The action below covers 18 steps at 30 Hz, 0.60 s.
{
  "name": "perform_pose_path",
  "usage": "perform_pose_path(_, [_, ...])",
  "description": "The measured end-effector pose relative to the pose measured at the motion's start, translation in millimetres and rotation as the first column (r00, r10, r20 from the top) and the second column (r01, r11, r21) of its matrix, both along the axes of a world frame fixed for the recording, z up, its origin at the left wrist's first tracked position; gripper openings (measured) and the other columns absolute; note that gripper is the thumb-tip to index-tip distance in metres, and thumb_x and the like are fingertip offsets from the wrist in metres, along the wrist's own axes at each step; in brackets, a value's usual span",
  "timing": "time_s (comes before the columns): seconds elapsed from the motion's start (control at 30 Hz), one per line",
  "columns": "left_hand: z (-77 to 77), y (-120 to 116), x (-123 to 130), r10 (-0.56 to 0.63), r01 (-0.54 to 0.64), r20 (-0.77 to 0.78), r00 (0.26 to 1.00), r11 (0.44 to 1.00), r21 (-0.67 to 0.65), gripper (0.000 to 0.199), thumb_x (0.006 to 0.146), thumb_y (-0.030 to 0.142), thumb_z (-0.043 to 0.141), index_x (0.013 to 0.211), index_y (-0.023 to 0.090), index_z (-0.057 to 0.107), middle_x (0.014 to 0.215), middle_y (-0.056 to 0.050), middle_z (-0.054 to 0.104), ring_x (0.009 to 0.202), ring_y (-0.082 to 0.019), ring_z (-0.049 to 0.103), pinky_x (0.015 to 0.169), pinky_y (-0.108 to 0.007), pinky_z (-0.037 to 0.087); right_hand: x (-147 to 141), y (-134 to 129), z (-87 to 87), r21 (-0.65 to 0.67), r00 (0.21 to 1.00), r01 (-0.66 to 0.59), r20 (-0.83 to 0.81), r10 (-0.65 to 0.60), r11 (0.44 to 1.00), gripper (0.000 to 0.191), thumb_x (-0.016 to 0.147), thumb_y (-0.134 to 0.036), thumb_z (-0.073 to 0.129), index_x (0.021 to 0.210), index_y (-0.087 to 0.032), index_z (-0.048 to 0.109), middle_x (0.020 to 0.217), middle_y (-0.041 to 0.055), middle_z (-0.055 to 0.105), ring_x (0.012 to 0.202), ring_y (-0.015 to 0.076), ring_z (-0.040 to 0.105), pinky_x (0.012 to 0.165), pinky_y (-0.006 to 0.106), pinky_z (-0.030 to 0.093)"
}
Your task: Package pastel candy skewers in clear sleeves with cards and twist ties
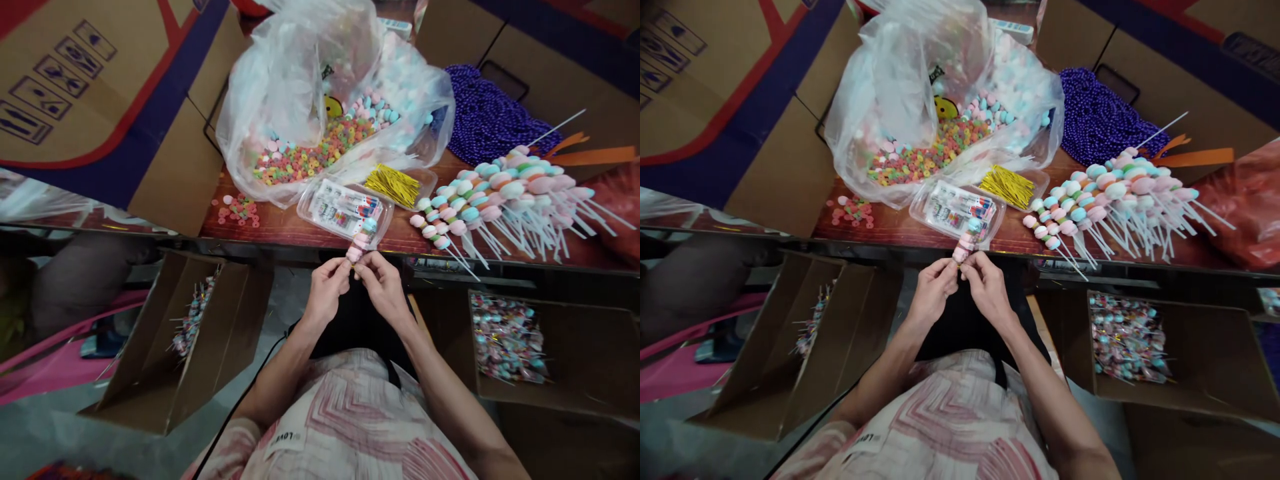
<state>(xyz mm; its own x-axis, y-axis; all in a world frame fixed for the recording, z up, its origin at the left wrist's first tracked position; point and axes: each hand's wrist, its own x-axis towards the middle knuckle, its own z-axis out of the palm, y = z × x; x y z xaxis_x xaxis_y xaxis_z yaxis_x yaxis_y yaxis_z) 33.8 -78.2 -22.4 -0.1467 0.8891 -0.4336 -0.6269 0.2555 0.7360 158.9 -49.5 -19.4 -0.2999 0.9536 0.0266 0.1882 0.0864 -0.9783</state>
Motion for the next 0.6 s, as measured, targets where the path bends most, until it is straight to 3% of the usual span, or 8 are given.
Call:
perform_pose_path(0.07, [1.9, 5, -2, -0.024, 0.027, 0.096, 0.995, 0.999, -0.033, 0.041, 0.058, 0.04, 0.09, 0.071, 0.013, 0.063, 0.057, 0.006, 0.048, 0.043, 0.001, 0.025, 0.04, -0.015, 0.017, 1, -3, -1.5, 0.126, 0.999, 0.022, 0.031, -0.026, 0.992, 0.019, 0.098, -0.028, 0.047, 0.094, -0.021, 0.064, 0.081, 0.0023, 0.064, 0.075, 0.0149, 0.06, 0.07, 0.029, 0.05])
perform_pose_path(0.17, [5.8, 8, -3, -0.03, 0.045, 0.189, 0.981, 0.996, -0.074, 0.041, 0.056, 0.033, 0.092, 0.07, 0.012, 0.06, 0.056, 0.008, 0.043, 0.042, 0.002, 0.025, 0.04, -0.013, 0.017, 3, -6, -4.6, 0.379, 0.994, -0.009, 0.109, -0.034, 0.925, 0.025, 0.098, -0.023, 0.046, 0.105, -0.024, 0.07, 0.103, 0.0079, 0.069, 0.095, 0.0187, 0.065, 0.084, 0.034, 0.053])
perform_pose_path(0.3, [10.2, 1, 1, -0.056, 0.07, 0.22, 0.974, 0.996, -0.056, 0.036, 0.062, 0.031, 0.089, 0.073, 0.013, 0.06, 0.055, 0.01, 0.039, 0.041, 0.001, 0.027, 0.04, -0.013, 0.02, 3, -3, -6.4, 0.541, 0.97, -0.051, 0.227, -0.087, 0.839, 0.021, 0.095, -0.022, 0.053, 0.096, -0.026, 0.074, 0.098, 0.0075, 0.071, 0.091, 0.0199, 0.066, 0.081, 0.035, 0.053])
perform_pose_path(0.43, [11.6, -4, 9, -0.054, 0.051, 0.205, 0.977, 0.998, 0.021, 0.032, 0.068, 0.035, 0.086, 0.078, 0.016, 0.061, 0.062, 0.007, 0.048, 0.048, -0.002, 0.04, 0.047, -0.014, 0.033, -4, -7, -2.2, 0.562, 0.971, 0.052, 0.165, -0.174, 0.826, 0.018, 0.094, -0.022, 0.052, 0.085, -0.023, 0.068, 0.086, 0.0076, 0.068, 0.082, 0.0202, 0.063, 0.077, 0.037, 0.052])
perform_pose_path(0.6, [13.7, 0, 5, -0.134, 0.125, 0.113, 0.985, 0.989, 0.082, 0.043, 0.076, 0.059, 0.072, 0.091, 0.018, 0.07, 0.089, -0.004, 0.066, 0.082, -0.015, 0.061, 0.071, -0.025, 0.05, -9, -20, 14.1, 0.362, 0.978, 0.187, 0.021, -0.209, 0.913, 0.018, 0.094, -0.019, 0.05, 0.078, -0.022, 0.057, 0.076, 0.0016, 0.059, 0.07, 0.0148, 0.056, 0.068, 0.03, 0.047])
